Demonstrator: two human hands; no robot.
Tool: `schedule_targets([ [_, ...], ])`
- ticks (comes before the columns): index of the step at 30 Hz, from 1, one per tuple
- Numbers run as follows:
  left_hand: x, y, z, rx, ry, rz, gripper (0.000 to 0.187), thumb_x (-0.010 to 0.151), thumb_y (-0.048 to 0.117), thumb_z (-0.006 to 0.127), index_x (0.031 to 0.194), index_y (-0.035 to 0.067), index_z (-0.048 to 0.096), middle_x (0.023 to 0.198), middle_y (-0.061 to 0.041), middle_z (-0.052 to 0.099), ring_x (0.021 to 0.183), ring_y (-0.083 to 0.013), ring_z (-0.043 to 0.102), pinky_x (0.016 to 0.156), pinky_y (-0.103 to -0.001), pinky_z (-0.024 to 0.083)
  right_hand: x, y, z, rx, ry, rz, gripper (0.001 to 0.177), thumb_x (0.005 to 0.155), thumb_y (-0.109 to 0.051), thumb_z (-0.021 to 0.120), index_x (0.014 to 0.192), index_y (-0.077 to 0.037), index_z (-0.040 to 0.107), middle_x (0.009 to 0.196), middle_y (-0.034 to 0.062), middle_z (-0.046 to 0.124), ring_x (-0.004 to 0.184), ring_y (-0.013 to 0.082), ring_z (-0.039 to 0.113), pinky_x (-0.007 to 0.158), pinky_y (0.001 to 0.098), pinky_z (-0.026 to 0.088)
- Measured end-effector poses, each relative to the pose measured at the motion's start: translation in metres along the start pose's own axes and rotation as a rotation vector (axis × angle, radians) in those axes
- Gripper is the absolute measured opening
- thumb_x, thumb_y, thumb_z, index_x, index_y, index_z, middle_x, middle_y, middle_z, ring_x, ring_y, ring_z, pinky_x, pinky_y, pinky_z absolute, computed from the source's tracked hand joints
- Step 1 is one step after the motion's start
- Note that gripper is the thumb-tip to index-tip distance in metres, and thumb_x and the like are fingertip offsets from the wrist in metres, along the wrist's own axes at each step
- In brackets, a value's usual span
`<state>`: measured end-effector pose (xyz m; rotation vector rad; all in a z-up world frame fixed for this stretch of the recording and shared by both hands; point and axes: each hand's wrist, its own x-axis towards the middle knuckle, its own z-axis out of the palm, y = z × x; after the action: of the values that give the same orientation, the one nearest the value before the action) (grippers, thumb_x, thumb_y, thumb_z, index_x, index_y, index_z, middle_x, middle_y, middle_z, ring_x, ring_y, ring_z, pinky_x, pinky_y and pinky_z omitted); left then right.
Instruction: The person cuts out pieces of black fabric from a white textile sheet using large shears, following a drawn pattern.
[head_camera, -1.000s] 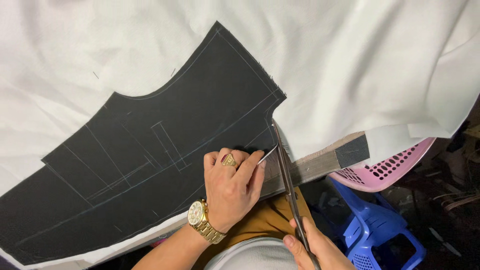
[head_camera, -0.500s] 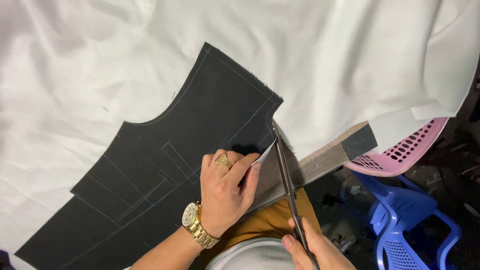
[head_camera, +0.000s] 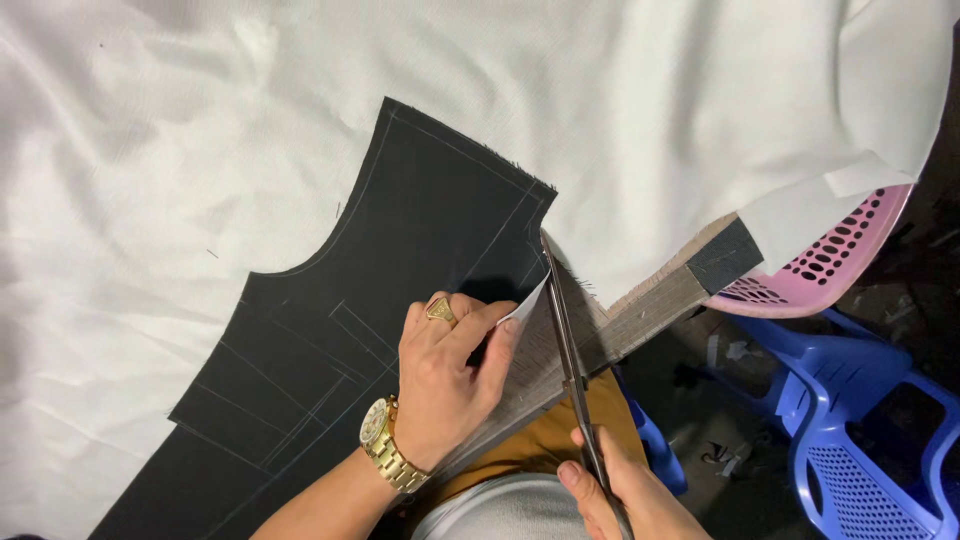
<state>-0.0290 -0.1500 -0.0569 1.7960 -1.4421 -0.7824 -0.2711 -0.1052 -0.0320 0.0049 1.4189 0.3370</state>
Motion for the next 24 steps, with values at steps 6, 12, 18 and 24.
schedule_targets([
  [6, 0.002, -0.008, -0.006, -0.097, -0.022, 0.018, 0.018, 0.101, 0.017, 0.057, 0.099, 0.007, 0.072, 0.084, -0.004, 0.064, 0.077, -0.0221, 0.059, 0.076, -0.038, 0.042, 0.02, 0.026, -0.001, -0.154, 0.003, -0.211, 0.031, 0.101, -0.026, 0.067, 0.124, -0.012, 0.053, 0.056, 0.0057, 0.033, 0.038, 0.0145, 0.036, 0.035, 0.0305, 0.03],
  [12, 0.003, -0.013, -0.009, -0.106, -0.037, 0.04, 0.023, 0.102, 0.019, 0.055, 0.1, 0.006, 0.073, 0.084, -0.004, 0.066, 0.077, -0.0213, 0.059, 0.074, -0.037, 0.045, -0.013, -0.006, 0.044, -0.068, 0.177, -0.031, 0.035, 0.102, -0.03, 0.065, 0.132, -0.015, 0.056, 0.066, 0.0044, 0.023, 0.045, 0.0157, 0.03, 0.043, 0.0303, 0.025],
  [18, 0.009, -0.019, -0.018, -0.173, -0.08, 0.033, 0.023, 0.102, 0.019, 0.055, 0.099, 0.004, 0.073, 0.084, -0.004, 0.066, 0.078, -0.0204, 0.059, 0.075, -0.035, 0.048, -0.012, -0.008, 0.055, -0.2, 0.208, -0.1, 0.039, 0.098, -0.035, 0.066, 0.132, -0.016, 0.06, 0.06, 0.0074, 0.042, 0.046, 0.0176, 0.043, 0.043, 0.0317, 0.035],
  [24, 0.016, -0.03, -0.025, -0.245, -0.146, 0.046, 0.023, 0.103, 0.02, 0.056, 0.101, 0.005, 0.072, 0.078, -0.004, 0.063, 0.076, -0.0197, 0.062, 0.073, -0.032, 0.05, 0.006, 0.0, 0.073, 0.035, 0.138, -0.034, 0.03, 0.105, -0.026, 0.061, 0.133, -0.016, 0.054, 0.058, 0.0027, 0.027, 0.04, 0.0148, 0.032, 0.04, 0.03, 0.027],
])
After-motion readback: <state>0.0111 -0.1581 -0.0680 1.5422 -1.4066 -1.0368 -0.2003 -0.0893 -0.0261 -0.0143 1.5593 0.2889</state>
